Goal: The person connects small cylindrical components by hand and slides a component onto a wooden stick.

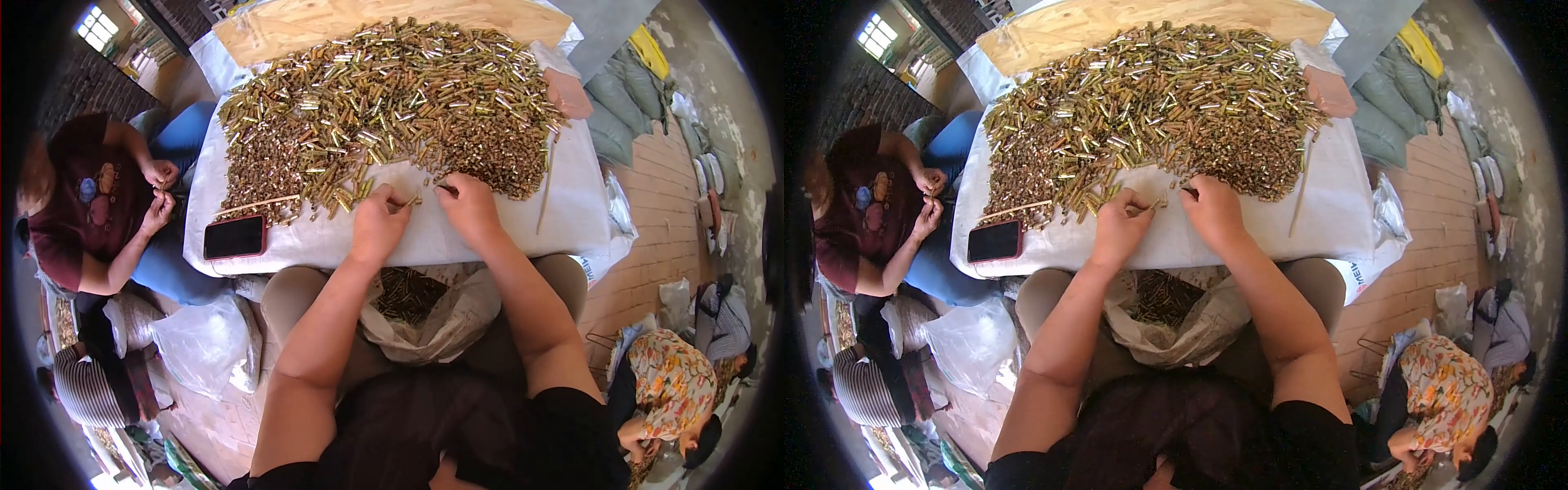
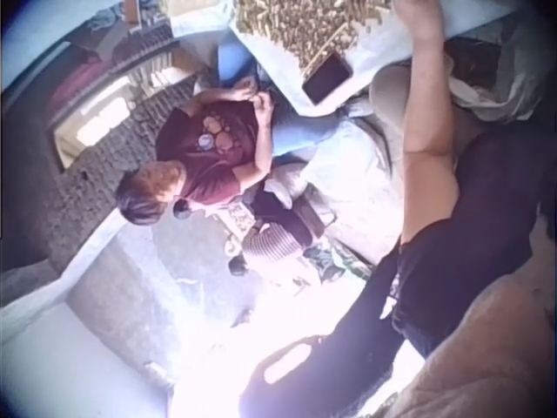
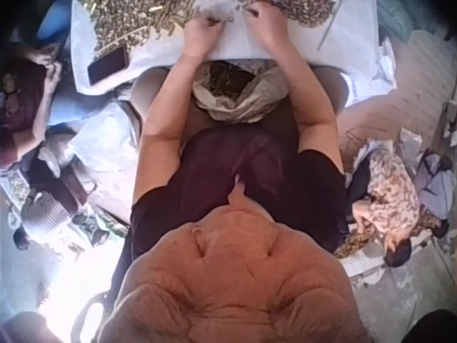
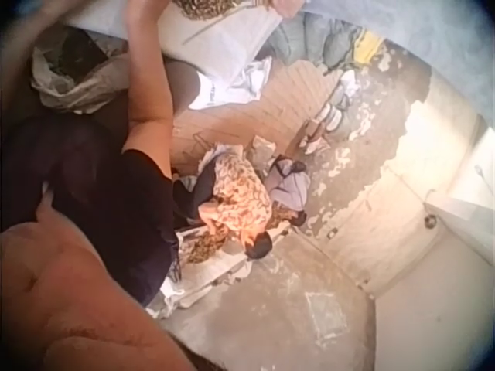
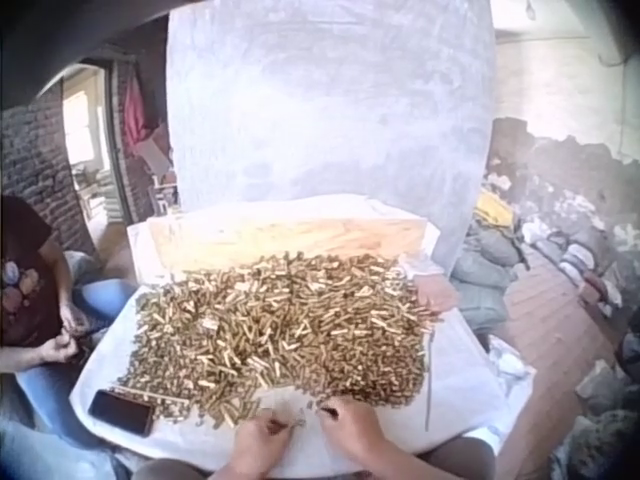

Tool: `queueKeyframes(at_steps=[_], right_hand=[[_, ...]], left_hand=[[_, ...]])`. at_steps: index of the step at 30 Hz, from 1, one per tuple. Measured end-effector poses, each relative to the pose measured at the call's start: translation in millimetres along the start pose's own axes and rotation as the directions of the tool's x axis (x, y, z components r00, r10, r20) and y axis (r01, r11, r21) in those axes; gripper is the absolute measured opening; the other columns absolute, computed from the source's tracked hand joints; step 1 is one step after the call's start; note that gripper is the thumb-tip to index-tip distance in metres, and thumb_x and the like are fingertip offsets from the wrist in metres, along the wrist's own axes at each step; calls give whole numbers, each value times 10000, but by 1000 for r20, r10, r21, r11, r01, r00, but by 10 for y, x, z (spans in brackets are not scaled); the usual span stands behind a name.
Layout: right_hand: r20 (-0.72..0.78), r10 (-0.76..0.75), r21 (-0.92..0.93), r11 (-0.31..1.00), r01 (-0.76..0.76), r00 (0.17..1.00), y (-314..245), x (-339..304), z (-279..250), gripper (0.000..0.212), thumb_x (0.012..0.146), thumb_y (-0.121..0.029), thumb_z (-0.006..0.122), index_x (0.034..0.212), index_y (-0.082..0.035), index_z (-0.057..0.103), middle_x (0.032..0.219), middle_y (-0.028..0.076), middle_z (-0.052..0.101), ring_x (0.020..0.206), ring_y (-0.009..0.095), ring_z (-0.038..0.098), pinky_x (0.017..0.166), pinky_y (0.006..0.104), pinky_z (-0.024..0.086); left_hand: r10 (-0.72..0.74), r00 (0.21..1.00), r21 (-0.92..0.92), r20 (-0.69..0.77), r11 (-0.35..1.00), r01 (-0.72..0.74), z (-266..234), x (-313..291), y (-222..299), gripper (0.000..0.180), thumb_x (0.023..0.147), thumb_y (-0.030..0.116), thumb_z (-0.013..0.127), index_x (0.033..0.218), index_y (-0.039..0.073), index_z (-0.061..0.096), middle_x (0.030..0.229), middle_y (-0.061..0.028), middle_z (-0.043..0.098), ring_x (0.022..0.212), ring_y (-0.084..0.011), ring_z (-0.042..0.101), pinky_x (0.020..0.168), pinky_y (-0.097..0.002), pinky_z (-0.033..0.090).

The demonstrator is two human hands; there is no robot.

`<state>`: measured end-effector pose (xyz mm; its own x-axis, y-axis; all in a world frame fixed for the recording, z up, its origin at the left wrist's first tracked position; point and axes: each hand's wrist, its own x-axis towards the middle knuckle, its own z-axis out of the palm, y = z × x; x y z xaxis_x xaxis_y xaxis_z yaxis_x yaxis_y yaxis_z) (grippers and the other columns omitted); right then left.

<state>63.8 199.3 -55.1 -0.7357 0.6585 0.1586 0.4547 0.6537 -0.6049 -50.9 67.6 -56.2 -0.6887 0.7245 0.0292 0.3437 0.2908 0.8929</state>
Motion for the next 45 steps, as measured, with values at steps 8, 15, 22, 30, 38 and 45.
queueKeyframes(at_steps=[8,15,22,30,38,45], right_hand=[[360,164,759,522,-390,919,-197,-74,-238,115,833,-142,627,813,-30,614,654,0,579,561,75,541,489,215,452],[363,165,766,507,-395,917,-210,-84,-217,156,838,-164,625,774,-24,601,628,4,564,518,69,524,483,212,444],[442,107,767,469,-437,890,-205,-131,-195,139,848,-156,611,833,-18,608,665,4,575,556,79,540,499,218,454],[338,130,820,445,-360,932,-261,-106,-262,167,847,-182,616,796,-23,610,648,1,569,535,57,505,459,203,402],[355,160,695,614,-375,921,-265,-86,-383,209,837,-222,634,756,-29,624,584,-12,547,493,45,477,437,199,371],[300,121,595,751,-284,946,-185,-75,-354,225,812,-220,658,721,-17,620,534,-17,514,478,49,457,432,211,366]], left_hand=[[-94,943,-532,320,806,260,-65,-65,211,107,821,5,590,876,56,513,718,-40,630,484,-13,410,416,-170,287],[-11,983,-629,184,767,126,12,-111,138,91,826,16,600,903,57,577,708,4,591,476,-5,385,412,-166,268],[-176,946,-732,273,600,323,-83,-118,263,51,840,76,604,887,75,585,670,44,536,474,-15,378,404,-164,240],[-11,929,-588,370,771,243,41,-187,252,77,895,80,530,967,55,542,717,22,549,520,-28,407,427,-169,290],[43,957,-529,287,840,121,46,-184,212,105,881,93,563,960,35,601,699,30,542,579,-20,400,513,-174,315],[-22,954,-460,300,872,165,2,-199,260,129,866,101,587,950,17,636,672,32,535,594,-33,425,528,-181,341]])
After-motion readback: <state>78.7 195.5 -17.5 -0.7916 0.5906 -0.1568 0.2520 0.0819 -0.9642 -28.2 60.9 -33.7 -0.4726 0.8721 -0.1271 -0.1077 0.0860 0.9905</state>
